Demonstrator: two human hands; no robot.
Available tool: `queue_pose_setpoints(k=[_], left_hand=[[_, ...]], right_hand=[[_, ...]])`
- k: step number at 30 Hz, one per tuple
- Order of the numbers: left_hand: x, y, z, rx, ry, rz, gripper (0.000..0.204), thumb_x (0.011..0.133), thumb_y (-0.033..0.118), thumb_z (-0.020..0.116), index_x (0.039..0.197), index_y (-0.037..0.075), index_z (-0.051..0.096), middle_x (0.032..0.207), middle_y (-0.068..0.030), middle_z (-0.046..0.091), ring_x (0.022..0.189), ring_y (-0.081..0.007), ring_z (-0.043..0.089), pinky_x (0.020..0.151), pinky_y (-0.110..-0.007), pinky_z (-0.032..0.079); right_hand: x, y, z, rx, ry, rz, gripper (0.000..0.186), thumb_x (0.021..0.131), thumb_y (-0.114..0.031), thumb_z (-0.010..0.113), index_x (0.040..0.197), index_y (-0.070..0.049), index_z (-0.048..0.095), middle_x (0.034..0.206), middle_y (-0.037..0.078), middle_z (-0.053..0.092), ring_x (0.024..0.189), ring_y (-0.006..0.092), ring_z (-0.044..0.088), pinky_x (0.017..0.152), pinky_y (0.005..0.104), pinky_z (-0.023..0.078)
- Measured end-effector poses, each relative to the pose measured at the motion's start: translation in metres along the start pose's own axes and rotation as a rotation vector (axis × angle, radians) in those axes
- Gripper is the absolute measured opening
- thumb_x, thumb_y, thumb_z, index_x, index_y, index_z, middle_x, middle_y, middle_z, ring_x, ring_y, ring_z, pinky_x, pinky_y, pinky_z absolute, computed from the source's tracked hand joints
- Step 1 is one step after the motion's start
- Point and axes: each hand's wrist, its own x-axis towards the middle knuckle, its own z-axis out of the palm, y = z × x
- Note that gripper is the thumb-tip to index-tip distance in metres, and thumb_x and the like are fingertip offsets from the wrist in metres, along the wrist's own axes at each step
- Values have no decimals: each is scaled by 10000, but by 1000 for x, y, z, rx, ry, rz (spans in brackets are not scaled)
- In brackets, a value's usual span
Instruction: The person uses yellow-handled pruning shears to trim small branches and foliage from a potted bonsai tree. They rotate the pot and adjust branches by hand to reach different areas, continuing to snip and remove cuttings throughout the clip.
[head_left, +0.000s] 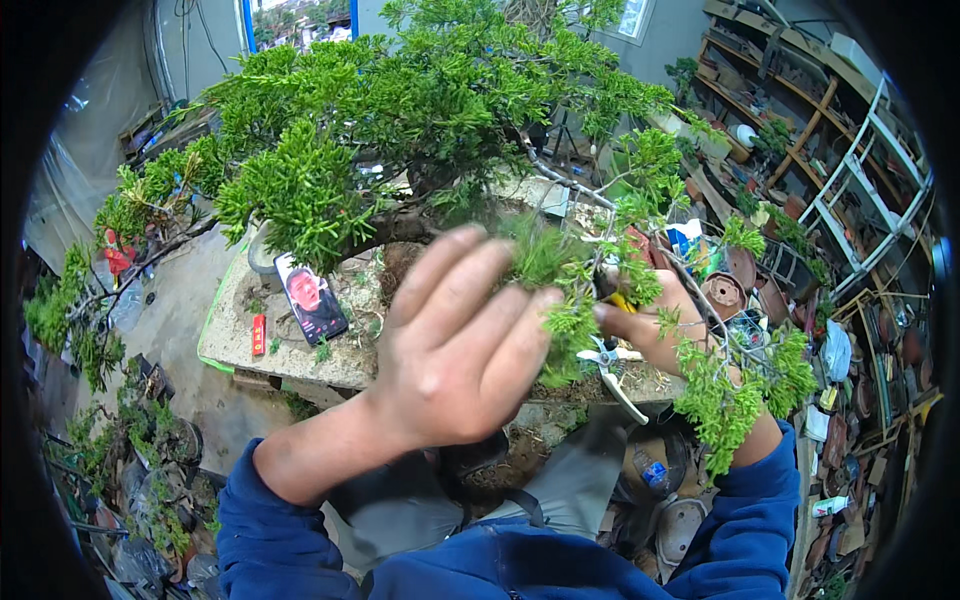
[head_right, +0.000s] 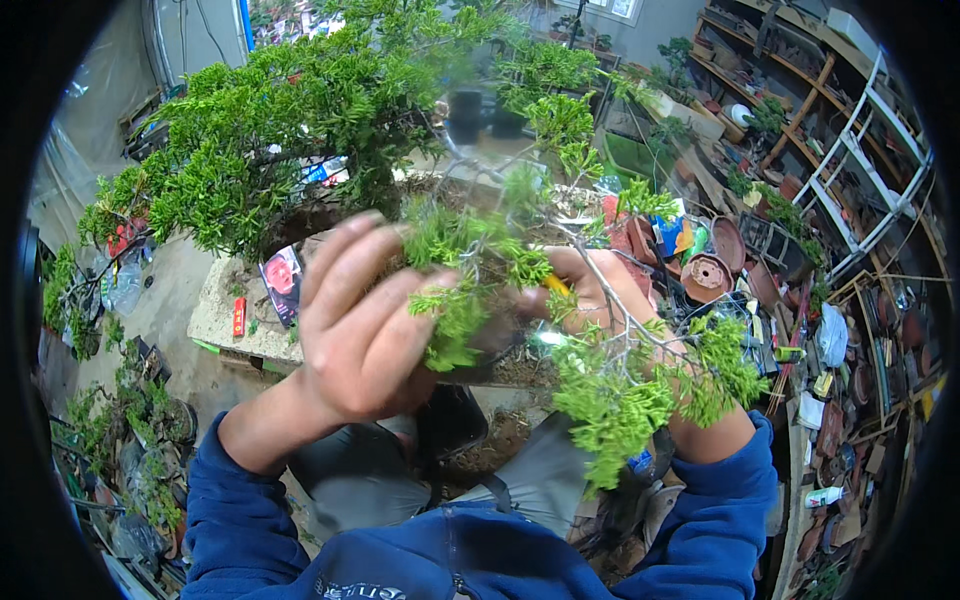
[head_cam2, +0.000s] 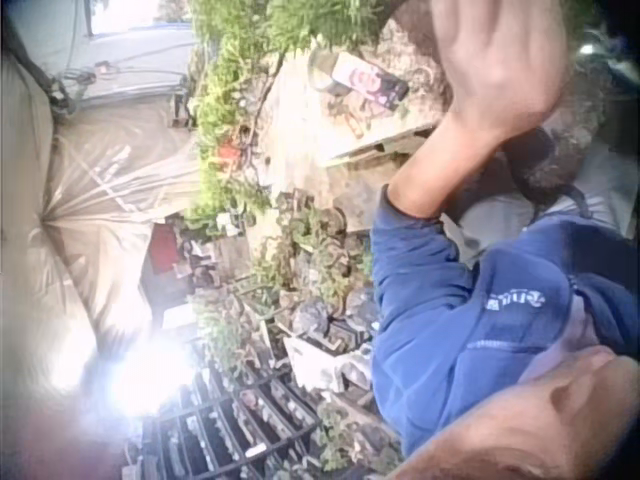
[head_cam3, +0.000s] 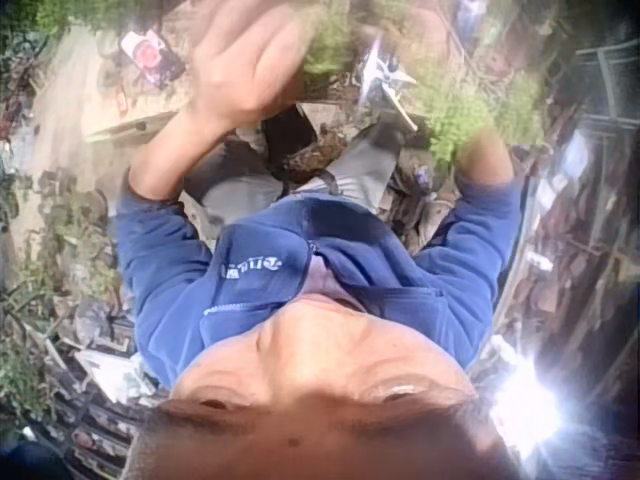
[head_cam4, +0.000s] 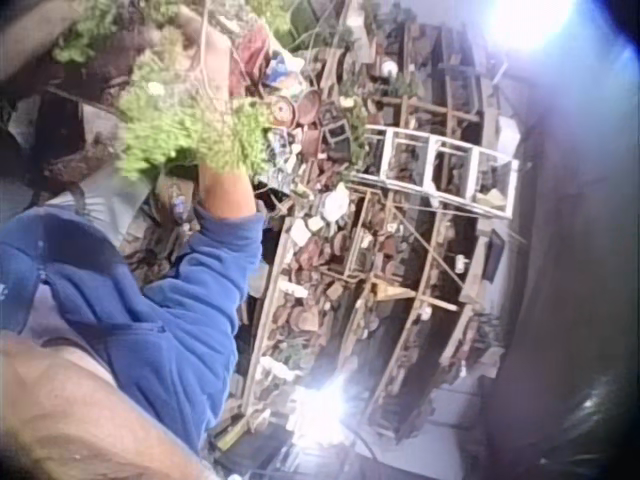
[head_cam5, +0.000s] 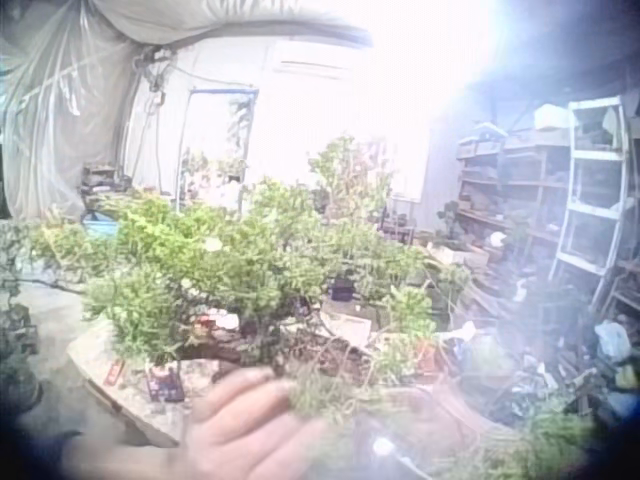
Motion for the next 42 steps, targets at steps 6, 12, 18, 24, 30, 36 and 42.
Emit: queue_pose_setpoints(k=[6,12,18,24,30,36,42], left_hand=[[-8,10,-1,-125,-46,170,300,634,163,667,869,-23,693,829,-120,677,900,-322,687,942,-538,565],[25,-42,2,394,-225,237,220,748,157,673,925,57,756,1105,-87,724,1121,-278,646,1085,-572,453],[62,-73,0,612,-52,385,67,675,110,726,643,63,690,793,-61,647,944,-210,571,931,-476,486],[74,-68,-11,551,-147,216,85,736,122,702,705,51,738,893,-123,722,990,-275,658,804,-481,553],[123,-58,-31,377,-742,-172,92,822,62,671,823,-1,738,838,-171,731,741,-266,718,684,-436,590],[131,-42,-50,219,-793,-388,105,837,33,641,874,-15,726,818,-179,725,727,-274,722,661,-419,591],[135,-39,-56,174,-777,-424,131,853,3,611,926,-30,715,797,-187,718,713,-283,725,638,-402,591]], right_hand=[[16,-29,16,-500,241,-798,556,909,-48,740,1432,12,558,1159,161,743,954,280,739,857,367,570],[17,-75,5,21,400,-756,848,899,-103,742,1624,-47,305,1287,161,649,962,240,726,811,324,587],[12,-74,10,171,298,-812,608,933,-122,707,1480,13,479,1199,208,670,911,285,735,832,377,603],[12,-57,-3,154,133,-939,550,997,-72,619,1491,97,448,1064,188,733,924,299,741,835,415,603],[8,-43,12,231,140,-889,739,932,-167,775,1517,112,419,1011,172,745,914,285,738,844,430,599],[5,-39,25,169,7,-788,640,896,-108,782,1462,62,534,978,159,760,897,281,748,898,432,585],[5,-29,47,52,-38,-263,497,847,-54,805,1329,-25,688,1023,58,770,852,127,719,807,284,570]])
